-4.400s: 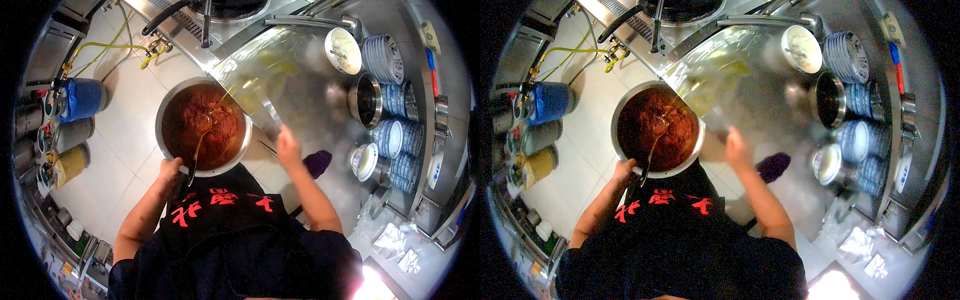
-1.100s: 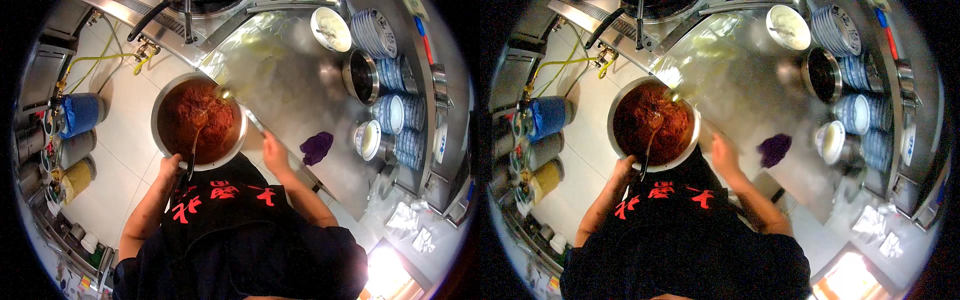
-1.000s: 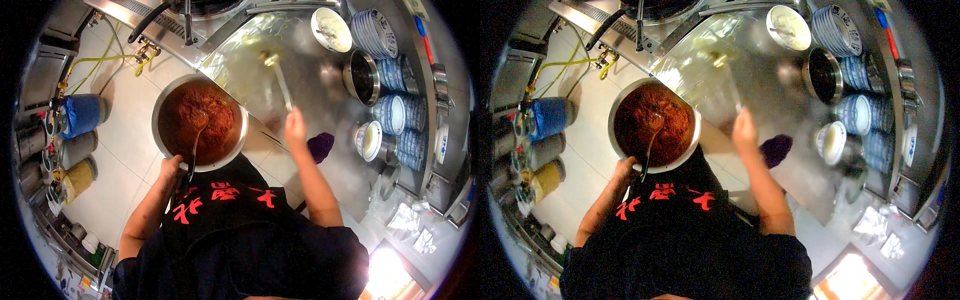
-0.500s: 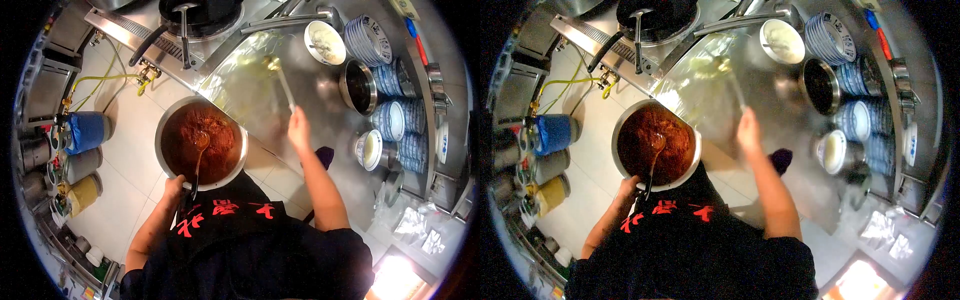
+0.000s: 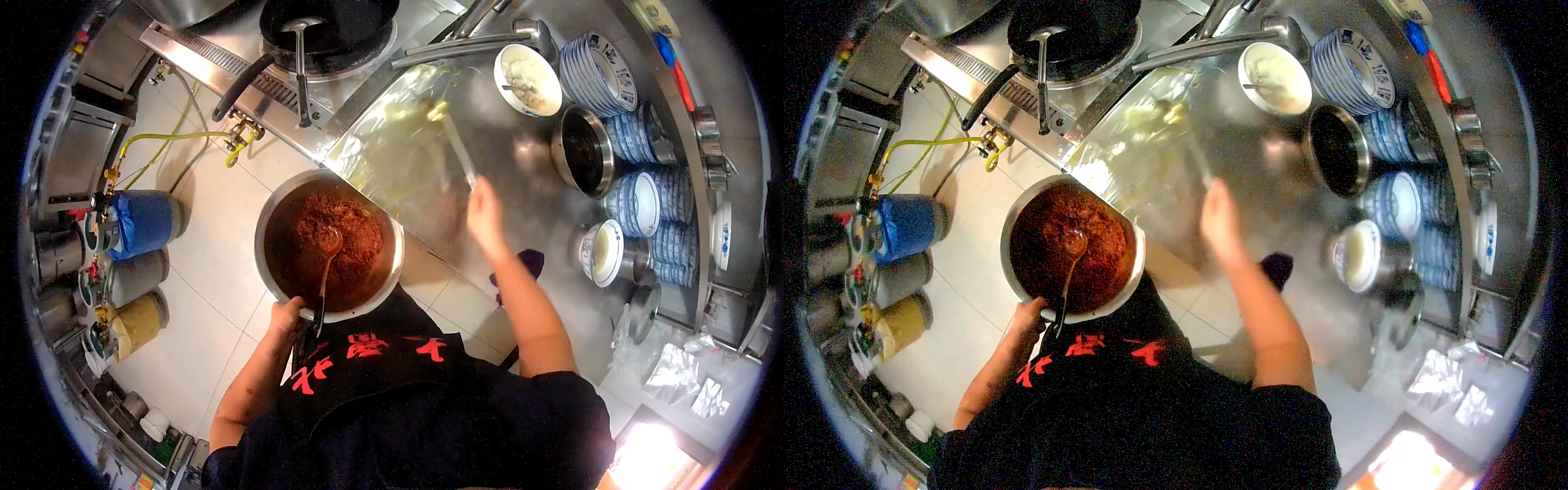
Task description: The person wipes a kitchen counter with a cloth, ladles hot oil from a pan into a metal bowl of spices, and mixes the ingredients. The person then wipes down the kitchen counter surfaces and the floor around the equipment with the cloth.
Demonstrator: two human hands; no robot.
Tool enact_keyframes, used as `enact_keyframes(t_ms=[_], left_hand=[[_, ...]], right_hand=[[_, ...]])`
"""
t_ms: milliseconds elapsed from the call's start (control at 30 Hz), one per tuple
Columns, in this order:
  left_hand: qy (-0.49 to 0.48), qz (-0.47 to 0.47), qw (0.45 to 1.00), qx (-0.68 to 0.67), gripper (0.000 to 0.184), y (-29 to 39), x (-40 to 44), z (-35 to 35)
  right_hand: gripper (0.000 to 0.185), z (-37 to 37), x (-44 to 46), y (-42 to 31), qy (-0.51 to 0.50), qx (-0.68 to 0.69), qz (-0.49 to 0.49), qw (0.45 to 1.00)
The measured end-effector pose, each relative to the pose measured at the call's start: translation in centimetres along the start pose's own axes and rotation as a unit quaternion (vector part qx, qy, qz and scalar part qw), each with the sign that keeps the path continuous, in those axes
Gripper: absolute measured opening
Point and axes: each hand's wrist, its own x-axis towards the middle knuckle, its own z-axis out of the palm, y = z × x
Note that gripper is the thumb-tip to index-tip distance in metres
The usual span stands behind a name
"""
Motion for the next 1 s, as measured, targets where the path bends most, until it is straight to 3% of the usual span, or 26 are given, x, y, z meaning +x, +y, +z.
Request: enact_keyframes(t_ms=[33,100,233,300,400,467,533,633,700,767,867,933,1000], left_hand=[[-0.003,0.003,1.0,0.015,0.029,0.1,-0.2,0.1],[-0.002,-0.005,1.0,0.028,0.027,0.3,-0.3,0.1],[0.015,0.012,1.0,-0.007,0.026,-0.9,0.9,0.0],[0.023,0.007,1.0,-0.01,0.027,-1.1,1.2,-0.2],[0.036,0.003,0.999,-0.005,0.029,-1.0,1.4,-0.3],[0.037,0.001,0.999,-0.006,0.029,-0.9,1.1,-0.2],[0.032,0.009,0.999,-0.021,0.028,-0.5,0.6,0.1],[0.03,0.005,0.999,-0.009,0.028,-0.3,0.4,-0.1],[0.027,-0.002,1.0,0.009,0.028,0.1,0.1,-0.2],[0.024,0.0,1.0,0.012,0.028,-0.2,0.4,-0.2],[0.025,0.019,1.0,-0.005,0.028,-1.6,2.0,-0.5],[0.025,0.03,0.999,-0.008,0.028,-1.9,2.1,-0.6],[0.022,0.011,1.0,-0.004,0.028,-1.4,1.7,-0.6]], right_hand=[[0.027,-0.3,2.8,1.5,0.068,-0.022,-0.035,0.997],[0.027,-1.4,5.1,1.4,0.086,-0.077,-0.017,0.993],[0.028,1.4,-1.5,0.2,-0.029,-0.082,-0.01,0.996],[0.028,3.7,-7.2,0.9,-0.075,0.001,-0.144,0.987],[0.027,2.2,-8.6,-1.3,-0.087,-0.004,-0.165,0.982],[0.026,2.0,-3.9,1.9,0.05,0.014,-0.169,0.984],[0.026,-0.8,0.2,1.0,0.047,-0.011,-0.011,0.999],[0.026,-1.1,1.0,1.4,0.044,-0.066,0.013,0.997],[0.028,2.1,-2.4,3.7,0.063,-0.079,-0.133,0.986],[0.027,3.2,-7.9,1.2,-0.065,0.007,-0.093,0.994],[0.029,1.8,-10.7,-1.9,-0.156,-0.029,-0.094,0.983],[0.029,2.2,-7.0,1.6,0.02,0.018,-0.155,0.988],[0.027,0.8,-1.2,4.0,0.059,-0.022,-0.016,0.998]])
